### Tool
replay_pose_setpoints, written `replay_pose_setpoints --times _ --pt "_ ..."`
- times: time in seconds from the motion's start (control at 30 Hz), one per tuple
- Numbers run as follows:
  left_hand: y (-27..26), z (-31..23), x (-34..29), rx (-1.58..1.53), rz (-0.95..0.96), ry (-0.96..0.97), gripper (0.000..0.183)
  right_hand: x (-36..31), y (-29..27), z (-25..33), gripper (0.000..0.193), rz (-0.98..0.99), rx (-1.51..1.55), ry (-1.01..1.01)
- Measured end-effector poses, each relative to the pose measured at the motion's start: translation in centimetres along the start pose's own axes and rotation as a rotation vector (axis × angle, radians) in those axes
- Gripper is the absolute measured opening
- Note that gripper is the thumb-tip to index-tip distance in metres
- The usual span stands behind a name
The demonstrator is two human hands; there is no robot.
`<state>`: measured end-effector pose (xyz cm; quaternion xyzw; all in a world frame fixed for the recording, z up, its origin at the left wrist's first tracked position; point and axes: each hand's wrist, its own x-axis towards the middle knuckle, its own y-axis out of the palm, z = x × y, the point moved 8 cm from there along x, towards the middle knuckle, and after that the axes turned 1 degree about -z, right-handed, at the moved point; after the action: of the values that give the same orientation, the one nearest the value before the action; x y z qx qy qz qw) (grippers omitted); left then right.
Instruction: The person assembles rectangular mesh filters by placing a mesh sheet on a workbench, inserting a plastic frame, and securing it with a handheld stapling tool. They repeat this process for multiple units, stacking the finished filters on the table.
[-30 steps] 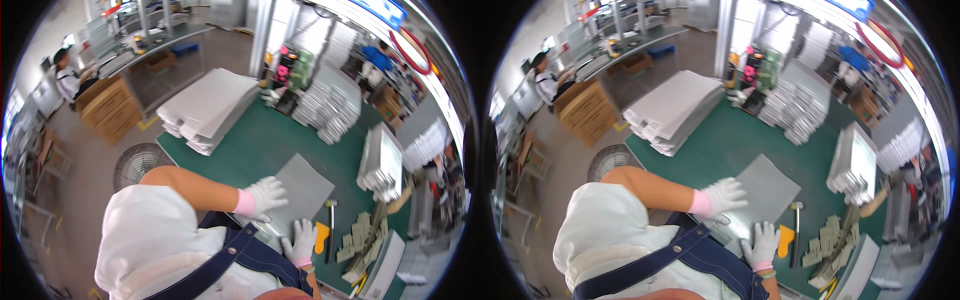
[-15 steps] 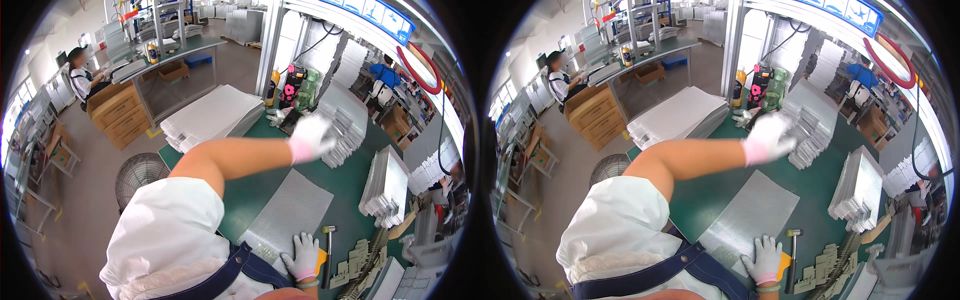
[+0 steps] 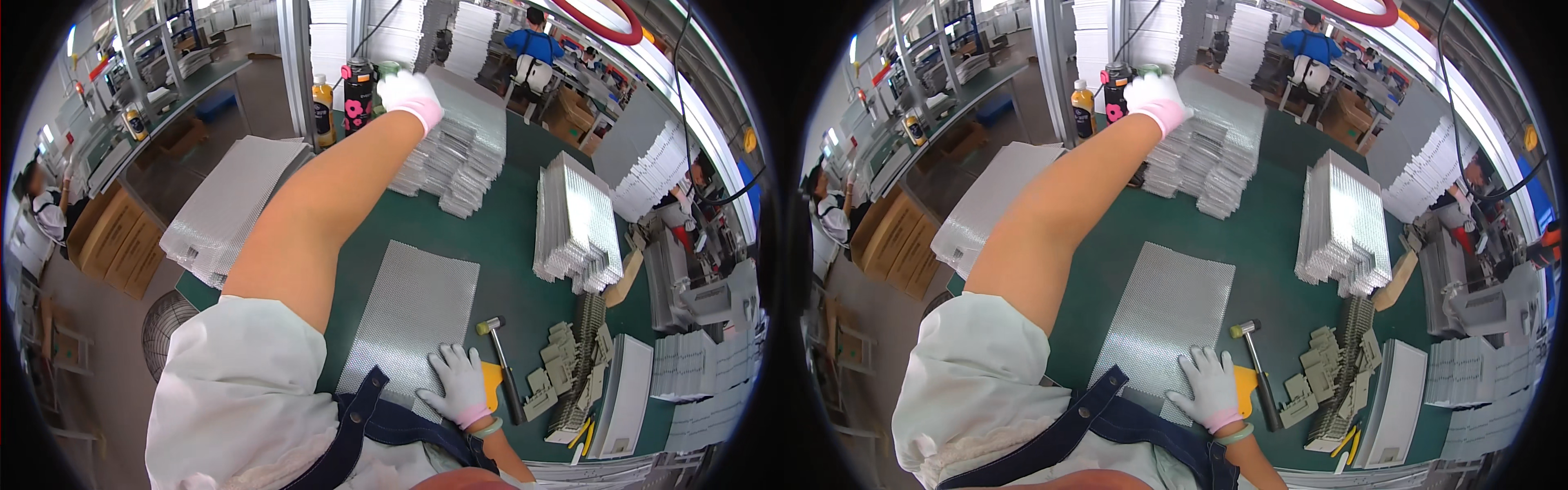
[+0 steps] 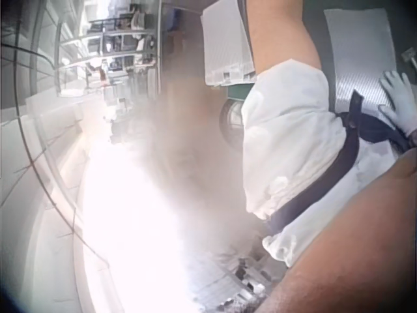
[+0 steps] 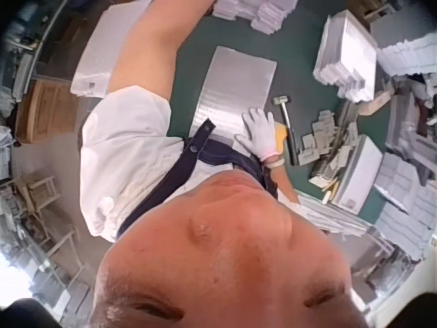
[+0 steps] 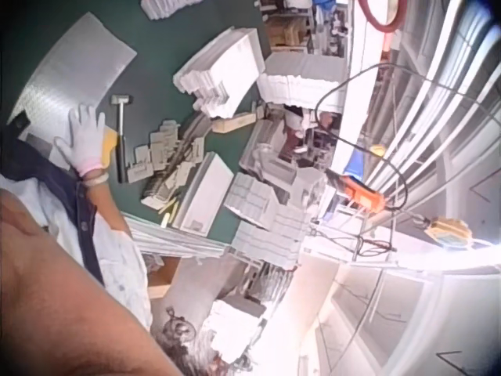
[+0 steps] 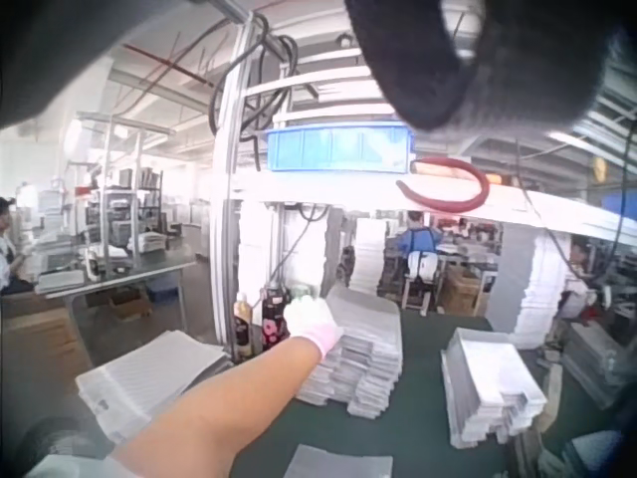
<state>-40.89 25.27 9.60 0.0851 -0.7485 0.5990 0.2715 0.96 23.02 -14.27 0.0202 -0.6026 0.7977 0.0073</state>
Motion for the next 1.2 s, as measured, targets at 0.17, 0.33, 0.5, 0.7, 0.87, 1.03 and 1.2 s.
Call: replay_pose_setpoints --times 0.17,0.33,0.5,0.7,0.87,1.03,1.2 --pt "-2.4 -0.7 2.3 -0.668 -0.152 0.175 0.057 -0.1 -0.2 0.1 0.072 -0.056 -0.004 -0.026" --pt "2.1 2.3 6.4 -1.816 0.258 -0.157 0.038 -0.2 0.2 0.4 0.071 -0.098 0.004 -0.07" --pt "3.7 -1.4 1.7 -1.98 0.667 -0.45 0.028 -0.4 -0.2 0.2 0.07 -0.094 -0.009 -0.036" --pt "7.7 -1.3 2.6 -1.523 0.941 -0.309 0.031 0.0 -0.1 0.3 0.07 -0.002 -0.052 -0.014" --pt "5.2 -1.8 3.4 -1.454 0.821 -0.286 0.048 -0.2 -0.4 0.1 0.069 -0.034 -0.029 -0.02" --pt "6.6 -1.9 4.8 -1.604 0.755 -0.476 0.054 0.1 -0.5 0.0 0.068 -0.055 0.021 -0.031" --pt "8.6 -4.4 4.4 -1.46 0.804 -0.357 0.044 -0.1 0.1 -0.7 0.068 -0.055 0.038 -0.015"
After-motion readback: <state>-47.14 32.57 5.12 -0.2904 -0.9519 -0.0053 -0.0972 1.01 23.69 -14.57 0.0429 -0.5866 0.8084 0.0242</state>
